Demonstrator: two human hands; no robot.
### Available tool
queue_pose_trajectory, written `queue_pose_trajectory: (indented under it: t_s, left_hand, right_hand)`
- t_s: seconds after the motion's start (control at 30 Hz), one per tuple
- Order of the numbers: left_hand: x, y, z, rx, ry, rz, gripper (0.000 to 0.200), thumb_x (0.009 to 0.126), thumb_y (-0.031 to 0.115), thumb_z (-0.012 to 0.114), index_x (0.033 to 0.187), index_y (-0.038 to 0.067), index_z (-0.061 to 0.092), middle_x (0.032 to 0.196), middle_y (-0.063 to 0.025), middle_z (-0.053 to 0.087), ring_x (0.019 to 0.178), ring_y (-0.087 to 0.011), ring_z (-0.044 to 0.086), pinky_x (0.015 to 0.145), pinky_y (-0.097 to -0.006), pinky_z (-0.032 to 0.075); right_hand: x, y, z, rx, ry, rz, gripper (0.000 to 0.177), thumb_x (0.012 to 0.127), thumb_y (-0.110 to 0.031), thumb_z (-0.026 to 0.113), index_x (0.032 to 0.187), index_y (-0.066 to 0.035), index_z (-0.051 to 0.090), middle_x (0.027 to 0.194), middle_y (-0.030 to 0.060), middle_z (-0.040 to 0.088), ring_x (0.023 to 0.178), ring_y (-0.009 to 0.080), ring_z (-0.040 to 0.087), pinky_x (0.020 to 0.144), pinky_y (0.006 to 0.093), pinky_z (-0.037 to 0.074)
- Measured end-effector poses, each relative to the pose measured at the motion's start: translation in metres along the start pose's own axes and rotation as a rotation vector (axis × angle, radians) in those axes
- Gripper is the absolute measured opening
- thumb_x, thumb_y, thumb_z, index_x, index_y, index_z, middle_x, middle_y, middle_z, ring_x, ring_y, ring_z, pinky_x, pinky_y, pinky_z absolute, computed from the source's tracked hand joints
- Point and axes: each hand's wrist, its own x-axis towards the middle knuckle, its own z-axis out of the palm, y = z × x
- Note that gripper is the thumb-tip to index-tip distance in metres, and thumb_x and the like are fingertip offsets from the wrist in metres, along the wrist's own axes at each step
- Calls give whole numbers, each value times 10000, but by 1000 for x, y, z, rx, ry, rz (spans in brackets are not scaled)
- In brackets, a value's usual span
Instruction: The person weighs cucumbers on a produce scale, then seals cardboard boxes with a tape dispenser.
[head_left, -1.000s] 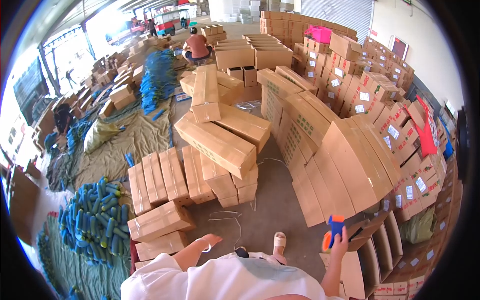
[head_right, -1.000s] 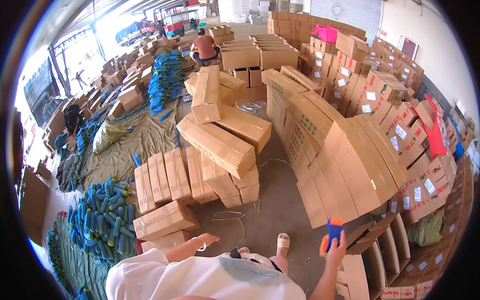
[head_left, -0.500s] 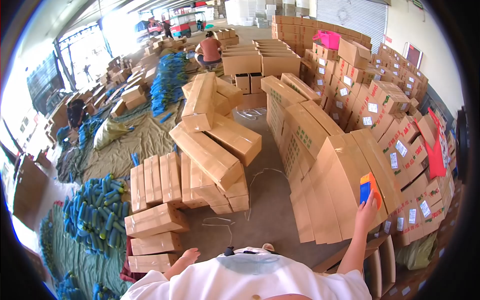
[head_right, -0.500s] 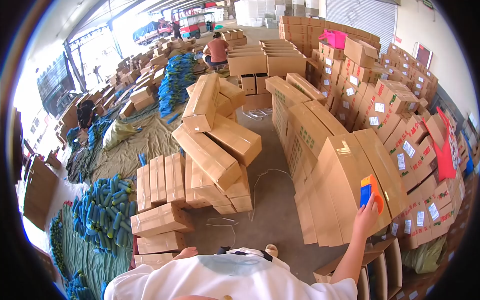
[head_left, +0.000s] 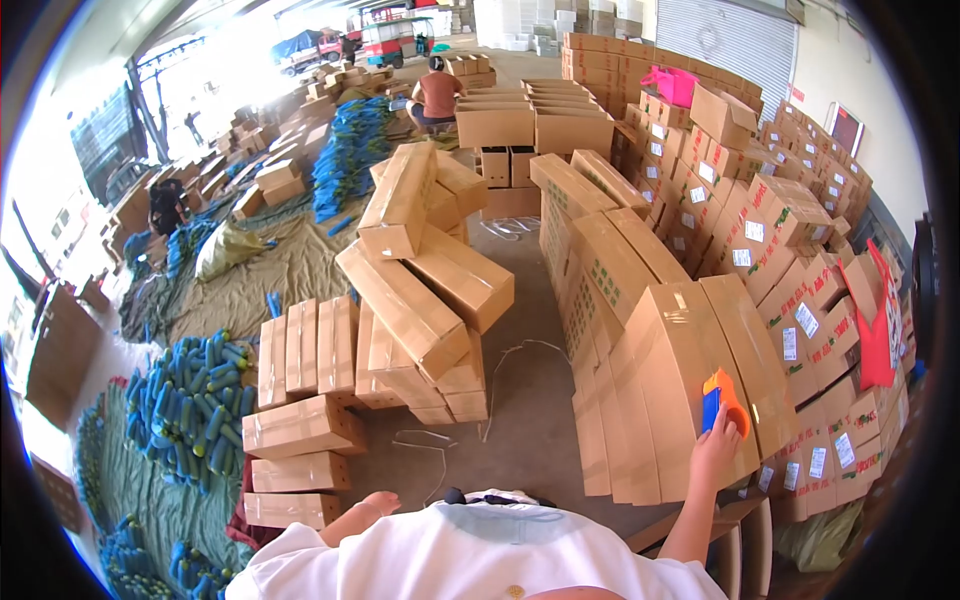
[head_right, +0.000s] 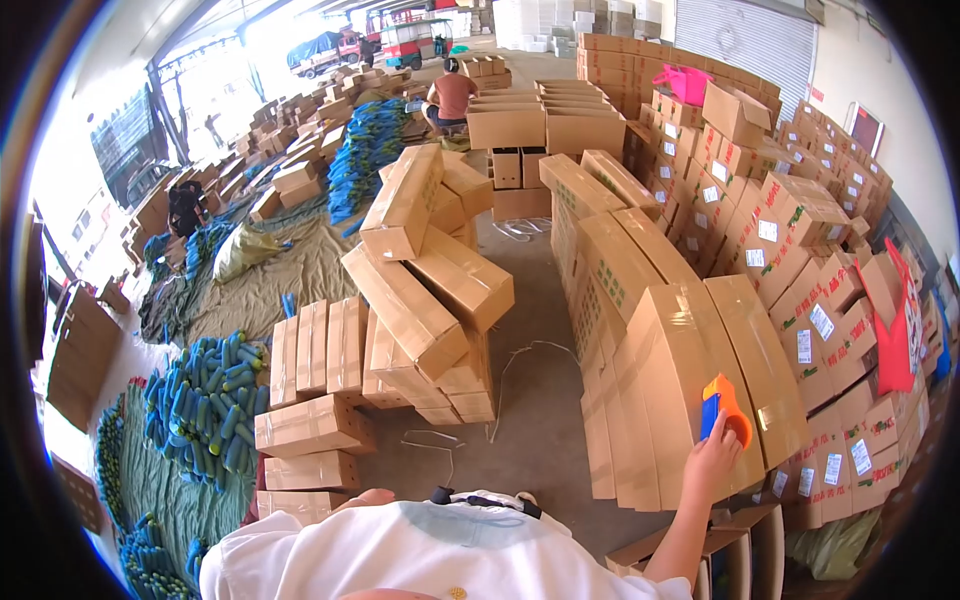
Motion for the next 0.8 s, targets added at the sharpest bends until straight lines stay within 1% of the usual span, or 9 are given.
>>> queue_pose_trajectory:
  t_s: [0.07, 0.13, 0.2, 0.27, 0.4, 0.47, 0.53, 0.67, 0.8]
  left_hand:
    - [3, -4, 4, 272, -34, 102, 380, 899, 112, 430, 1273, 88, 485, 1313, -63, 496, 1239, -214, 434, 1033, -278, 358]
    - [-8, 14, -52, 272, 51, 66, 409, 888, 83, 445, 1296, 94, 467, 1275, -56, 526, 1187, -197, 487, 999, -275, 391]
    - [-1, 16, -76, -451, 188, 6, 461, 875, 214, 532, 1305, 78, 441, 1260, -102, 531, 1211, -232, 469, 996, -359, 399]
    - [-30, 61, -161, -1667, 229, -322, 478, 926, 276, 506, 1350, 92, 387, 1333, -110, 477, 1234, -265, 445, 1000, -412, 385]
    - [-52, 76, -251, -1979, 275, 482, 715, 911, 511, 448, 1457, 141, 170, 1416, -229, 329, 1286, -345, 368, 1046, -488, 301]
    - [-114, 121, -331, -1910, 229, 897, 838, 865, 631, 412, 1471, 157, 80, 1425, -255, 292, 1307, -363, 329, 1064, -503, 264]
    - [-169, 158, -383, -1827, 90, 1140, 992, 779, 732, 439, 1474, 164, 17, 1435, -273, 256, 1328, -369, 294, 1078, -505, 230]
    - [-235, 226, -412, -1666, -560, 1632, 1185, 663, 830, 466, 1465, 151, -82, 1423, -307, 249, 1364, -376, 219, 1096, -478, 140]
    - [-221, 196, -406, -1745, -261, 1559, 1053, 780, 677, 529, 1468, 76, 5, 1460, -273, 189, 1370, -268, 226, 1093, -431, 202]
  right_hand:
    - [0, -5, -9, 28, -20, 18, 676, 745, -27, 620, 1368, -72, 362, 1082, 166, 495, 1020, 340, 471, 931, 444, 366]
    - [0, -12, -19, 55, -40, 35, 695, 743, -42, 629, 1378, -79, 350, 1119, 169, 486, 1048, 340, 460, 942, 442, 359]
    - [3, -19, -26, 140, 147, 80, 701, 770, -82, 619, 1401, -87, 314, 1211, 179, 456, 1129, 347, 428, 969, 446, 342]
    - [8, -25, -34, 205, 205, 54, 693, 787, -99, 605, 1408, -82, 299, 1244, 187, 442, 1156, 355, 413, 980, 454, 331]
    - [14, -48, -49, 445, 247, -14, 666, 821, -133, 572, 1413, -58, 277, 1300, 202, 415, 1194, 372, 391, 997, 474, 308]
    - [18, -59, -51, 459, 246, -52, 674, 817, -138, 579, 1412, -53, 275, 1304, 205, 413, 1195, 372, 393, 999, 472, 310]
    - [21, -66, -50, 471, 241, -95, 681, 812, -142, 585, 1411, -48, 274, 1309, 209, 412, 1197, 372, 396, 1002, 470, 312]
    - [30, -66, -42, 390, 204, -44, 673, 800, -153, 610, 1392, -48, 307, 1305, 212, 425, 1206, 377, 397, 1007, 463, 321]
    - [39, -28, -13, 219, 96, 39, 714, 765, -206, 652, 1377, -32, 326, 1297, 228, 426, 1196, 384, 409, 997, 469, 336]
